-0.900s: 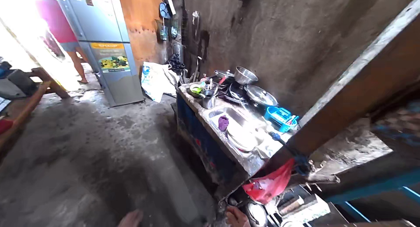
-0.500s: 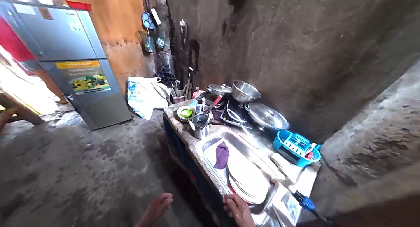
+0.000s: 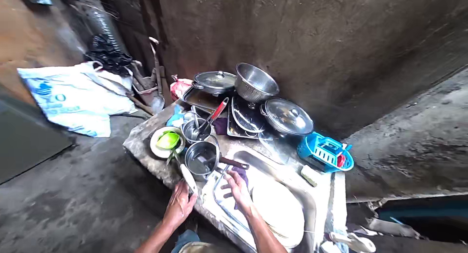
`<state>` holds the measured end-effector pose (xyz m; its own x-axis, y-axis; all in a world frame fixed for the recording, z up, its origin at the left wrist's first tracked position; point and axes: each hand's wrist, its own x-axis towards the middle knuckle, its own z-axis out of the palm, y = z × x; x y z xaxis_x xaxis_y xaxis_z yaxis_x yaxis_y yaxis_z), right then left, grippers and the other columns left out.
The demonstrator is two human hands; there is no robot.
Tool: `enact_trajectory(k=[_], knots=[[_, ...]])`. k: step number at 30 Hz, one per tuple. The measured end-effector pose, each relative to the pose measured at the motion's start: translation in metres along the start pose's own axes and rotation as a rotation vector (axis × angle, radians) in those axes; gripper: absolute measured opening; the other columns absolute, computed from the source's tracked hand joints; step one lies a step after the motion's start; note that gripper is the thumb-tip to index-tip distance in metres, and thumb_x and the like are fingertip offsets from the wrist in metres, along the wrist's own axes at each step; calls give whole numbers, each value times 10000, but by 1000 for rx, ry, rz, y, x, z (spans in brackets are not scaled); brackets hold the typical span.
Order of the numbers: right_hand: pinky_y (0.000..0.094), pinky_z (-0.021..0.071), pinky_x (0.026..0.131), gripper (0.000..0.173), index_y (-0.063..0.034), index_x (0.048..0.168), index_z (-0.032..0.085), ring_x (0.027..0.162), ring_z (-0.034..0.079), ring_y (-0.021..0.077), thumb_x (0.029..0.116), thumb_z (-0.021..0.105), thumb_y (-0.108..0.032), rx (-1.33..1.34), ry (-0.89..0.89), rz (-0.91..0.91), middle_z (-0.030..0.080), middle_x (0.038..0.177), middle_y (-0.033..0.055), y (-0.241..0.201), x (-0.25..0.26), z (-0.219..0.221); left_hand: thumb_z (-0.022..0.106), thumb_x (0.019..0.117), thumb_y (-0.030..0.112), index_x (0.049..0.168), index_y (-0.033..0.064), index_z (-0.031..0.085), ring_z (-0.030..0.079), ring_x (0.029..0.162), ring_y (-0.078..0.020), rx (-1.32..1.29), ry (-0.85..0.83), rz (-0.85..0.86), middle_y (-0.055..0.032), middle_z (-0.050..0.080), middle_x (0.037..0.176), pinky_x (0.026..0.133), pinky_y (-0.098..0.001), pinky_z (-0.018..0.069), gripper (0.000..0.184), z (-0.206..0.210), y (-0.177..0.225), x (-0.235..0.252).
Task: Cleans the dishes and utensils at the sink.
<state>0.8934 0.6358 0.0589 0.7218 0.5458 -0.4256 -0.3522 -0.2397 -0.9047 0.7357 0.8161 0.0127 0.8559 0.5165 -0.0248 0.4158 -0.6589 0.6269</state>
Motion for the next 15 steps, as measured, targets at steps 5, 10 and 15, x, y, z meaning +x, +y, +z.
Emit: enact_trajectory(k=[5,10,15], knots=[[406,625,723,414,-7,1363,576,900,725,234,1057,569,-287,23,57,60,703,1132,167,-33,32,37,630,932,485,1249,-125,636,579,1260,-491,-23,87,44,-355,608,1295,1103,-547,452,688,-8,-5,34],[440,639,769,559,-23,1421,531,982,733,265,997,636,-372,53,142,55,709,1182,170,-19,36,34,646,945,524,1405,-79,539,629,1241,-375,-136,-39,-53,-267,633,1331,1078,-520,481,766,4,5,67],[436,611,746,489,-24,1358,577,955,712,252,1062,527,-409,-36,214,209,683,1184,174,-53,53,23,653,958,492,1575,-46,295,507,1409,-277,-246,-71,31,-224,479,1538,1193,-424,388,894,21,27,111]])
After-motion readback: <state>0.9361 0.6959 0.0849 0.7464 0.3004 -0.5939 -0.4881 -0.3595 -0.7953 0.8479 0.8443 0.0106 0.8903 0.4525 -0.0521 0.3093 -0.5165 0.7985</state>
